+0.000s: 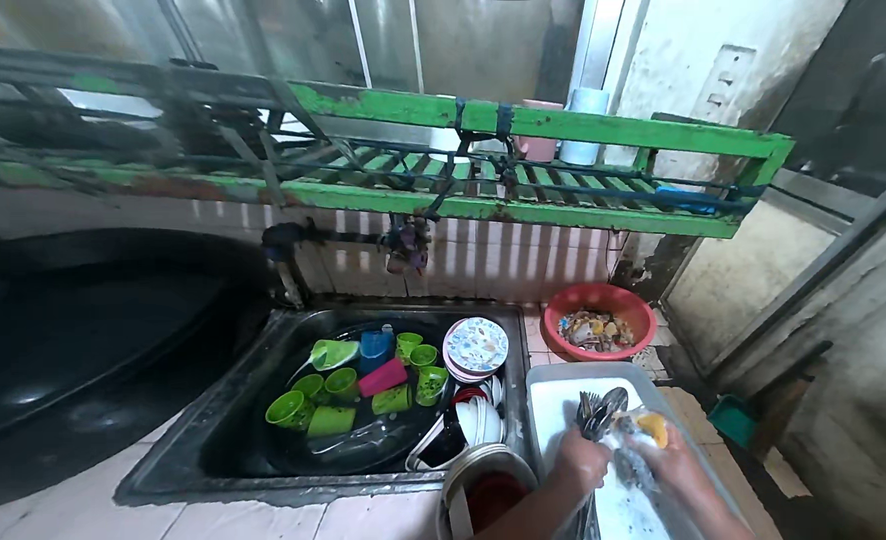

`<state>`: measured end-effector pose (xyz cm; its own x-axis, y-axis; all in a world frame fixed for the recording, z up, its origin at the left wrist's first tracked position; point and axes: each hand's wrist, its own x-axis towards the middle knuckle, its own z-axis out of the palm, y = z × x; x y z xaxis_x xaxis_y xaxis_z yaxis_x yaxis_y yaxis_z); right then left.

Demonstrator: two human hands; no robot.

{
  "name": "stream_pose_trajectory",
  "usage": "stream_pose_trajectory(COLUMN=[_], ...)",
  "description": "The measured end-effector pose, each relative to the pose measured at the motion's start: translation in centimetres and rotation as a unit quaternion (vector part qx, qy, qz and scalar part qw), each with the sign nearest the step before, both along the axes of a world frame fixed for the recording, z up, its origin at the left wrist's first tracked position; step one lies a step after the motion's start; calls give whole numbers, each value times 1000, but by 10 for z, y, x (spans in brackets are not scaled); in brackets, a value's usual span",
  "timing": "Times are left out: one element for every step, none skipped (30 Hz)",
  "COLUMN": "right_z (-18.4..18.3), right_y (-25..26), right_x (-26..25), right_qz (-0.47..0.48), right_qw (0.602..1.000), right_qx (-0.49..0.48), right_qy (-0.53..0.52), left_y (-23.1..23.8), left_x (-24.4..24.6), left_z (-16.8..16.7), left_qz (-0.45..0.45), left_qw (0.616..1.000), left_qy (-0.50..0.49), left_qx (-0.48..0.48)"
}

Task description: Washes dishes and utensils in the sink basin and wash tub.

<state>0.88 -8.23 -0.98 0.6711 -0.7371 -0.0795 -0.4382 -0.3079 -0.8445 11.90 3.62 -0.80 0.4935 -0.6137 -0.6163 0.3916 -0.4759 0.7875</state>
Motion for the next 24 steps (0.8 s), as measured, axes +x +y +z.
stream_pose_trajectory(right_z=[6, 13, 20, 25, 27, 24, 19, 13, 10, 12, 16, 23, 31, 39, 44, 46, 46, 41, 33, 24, 15, 7, 4, 4], right_y=[-8, -16, -24, -30, -35, -37, -36, -31, -23, -15, -9, -6, -8, -12, -19, -25, -27, -24, -18, -7, 5, 14, 16, 11], right_x=[0, 0, -1, -2, -4, -4, -4, -4, -3, -3, -2, -3, -6, -8, -10, -10, -8, -3, 1, 5, 9, 11, 12, 10], right_qz=[-23, -56, -96, -133, -158, -161, -144, -113, -82, -58, -49, -58, -81, -115, -147, -172, -182, -175, -158, -132, -107, -91, -83, -79], right_qw=[1000, 998, 995, 990, 985, 982, 982, 986, 991, 997, 999, 998, 996, 991, 986, 978, 971, 966, 967, 976, 985, 990, 992, 992], right_qx=[-13, -28, -39, -42, -35, -20, -1, 21, 34, 32, 17, -15, -45, -61, -59, -42, -15, 9, 28, 38, 41, 38, 34, 29], right_qy=[10, 16, 8, -19, -56, -93, -121, -122, -95, -51, -11, 10, 10, -15, -57, -109, -156, -189, -196, -170, -132, -103, -94, -90], left_y=[0, 0, 0, 0, 1, 1, 2, 4, 5, 6, 6, 7, 7, 8, 7, 6, 5, 4, 4, 4, 6, 7, 9, 10], left_x=[0, 0, 0, 0, 0, 1, 1, 0, -1, -1, -2, -2, -1, -1, -1, -2, -3, -3, -2, -1, 0, 1, 2, 2], left_z=[1, 1, 2, 2, 2, 3, 4, 5, 6, 7, 7, 7, 6, 6, 5, 5, 5, 4, 4, 2, 1, 2, 2, 1], left_qz=[-4, -7, -7, 0, 8, 14, 15, 9, -6, -21, -32, -40, -46, -51, -51, -42, -27, -9, 6, 16, 21, 23, 23, 23], left_qw=[1000, 1000, 1000, 1000, 1000, 1000, 999, 998, 997, 996, 995, 994, 994, 994, 994, 994, 993, 992, 991, 990, 988, 985, 982, 977], left_qy=[1, 2, 4, 8, 13, 22, 35, 46, 53, 59, 64, 68, 72, 77, 82, 84, 90, 96, 99, 102, 110, 121, 132, 142], left_qx=[6, 11, 12, 9, 4, -6, -21, -37, -50, -60, -70, -73, -71, -62, -55, -56, -68, -80, -88, -95, -106, -121, -136, -158])
